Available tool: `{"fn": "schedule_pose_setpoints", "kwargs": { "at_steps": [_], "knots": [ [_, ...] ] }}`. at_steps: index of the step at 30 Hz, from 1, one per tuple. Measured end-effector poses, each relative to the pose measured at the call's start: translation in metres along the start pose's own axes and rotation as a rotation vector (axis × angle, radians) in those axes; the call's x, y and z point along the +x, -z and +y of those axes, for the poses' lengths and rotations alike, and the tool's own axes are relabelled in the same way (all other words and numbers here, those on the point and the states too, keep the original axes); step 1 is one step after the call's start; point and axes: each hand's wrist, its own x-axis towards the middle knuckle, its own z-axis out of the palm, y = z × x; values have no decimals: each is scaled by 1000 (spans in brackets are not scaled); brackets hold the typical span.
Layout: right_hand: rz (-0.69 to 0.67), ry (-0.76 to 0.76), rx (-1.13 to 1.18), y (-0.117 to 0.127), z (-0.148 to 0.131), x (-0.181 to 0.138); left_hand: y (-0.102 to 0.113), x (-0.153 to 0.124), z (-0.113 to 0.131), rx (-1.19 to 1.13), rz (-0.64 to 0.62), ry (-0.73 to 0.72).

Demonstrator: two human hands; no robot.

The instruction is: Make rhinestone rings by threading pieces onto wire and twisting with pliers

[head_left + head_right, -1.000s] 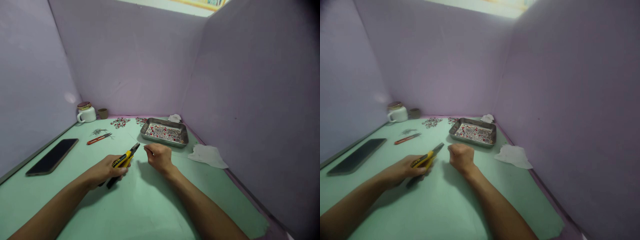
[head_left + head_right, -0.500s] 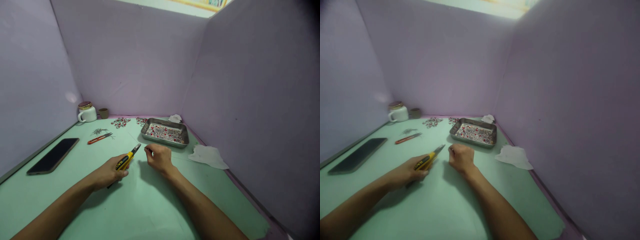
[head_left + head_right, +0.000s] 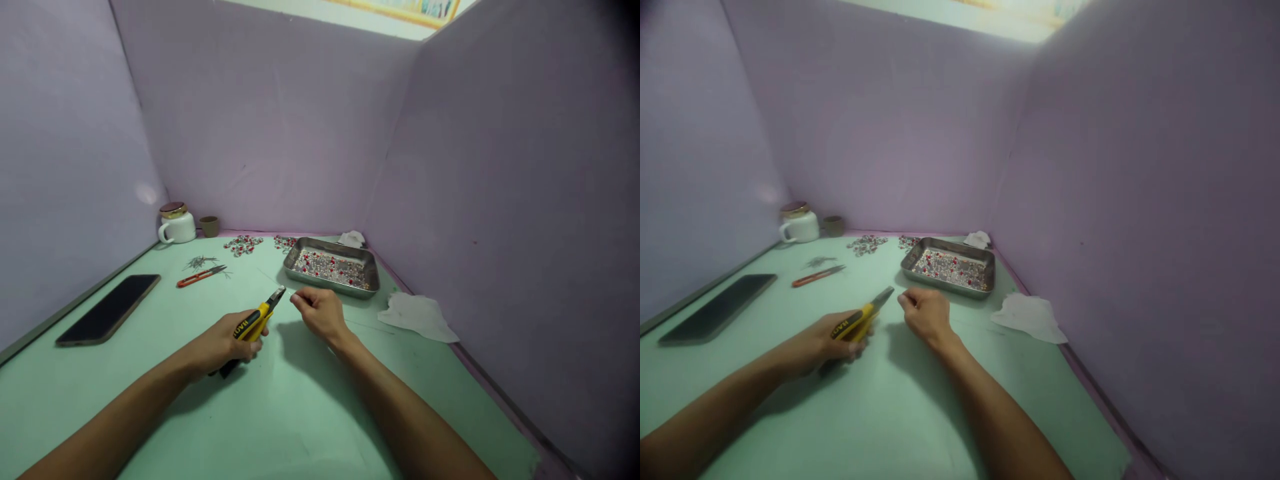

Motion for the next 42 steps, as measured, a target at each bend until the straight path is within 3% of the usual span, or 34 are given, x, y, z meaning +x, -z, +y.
{"fn": "schedule_pose_setpoints", "kwargs": {
  "at_steps": [5, 9, 16, 23, 26, 29, 33, 36, 39, 42],
  "knots": [
    [-92, -40, 118, 3, 3, 6, 0, -1, 0, -130, -62, -38],
    [-122, -27, 105, 9, 0, 6, -1, -2, 3, 2, -8, -60],
    [182, 139, 13, 10, -8, -2, -2, -4, 5, 42, 44, -49],
    [128, 214, 150, 26, -21, -4, -3, -9, 12, 52, 46, -92],
    [32, 82, 335, 35, -29, -5, -2, -13, 17, 26, 23, -146],
    [-104, -150, 693, 37, -32, -4, 0, -16, 19, 37, 13, -190],
    [-314, -412, 1128, 31, -28, 0, 2, -15, 17, 89, 59, -152],
    [-473, -523, 1370, 27, -24, 7, 2, -13, 16, 82, 82, -125],
    [-571, -560, 1441, 18, -19, 13, 3, -12, 16, 55, 110, -102],
    [-526, -566, 1294, 4, -9, 14, 3, -8, 13, 94, 115, -22]
  ]
}}
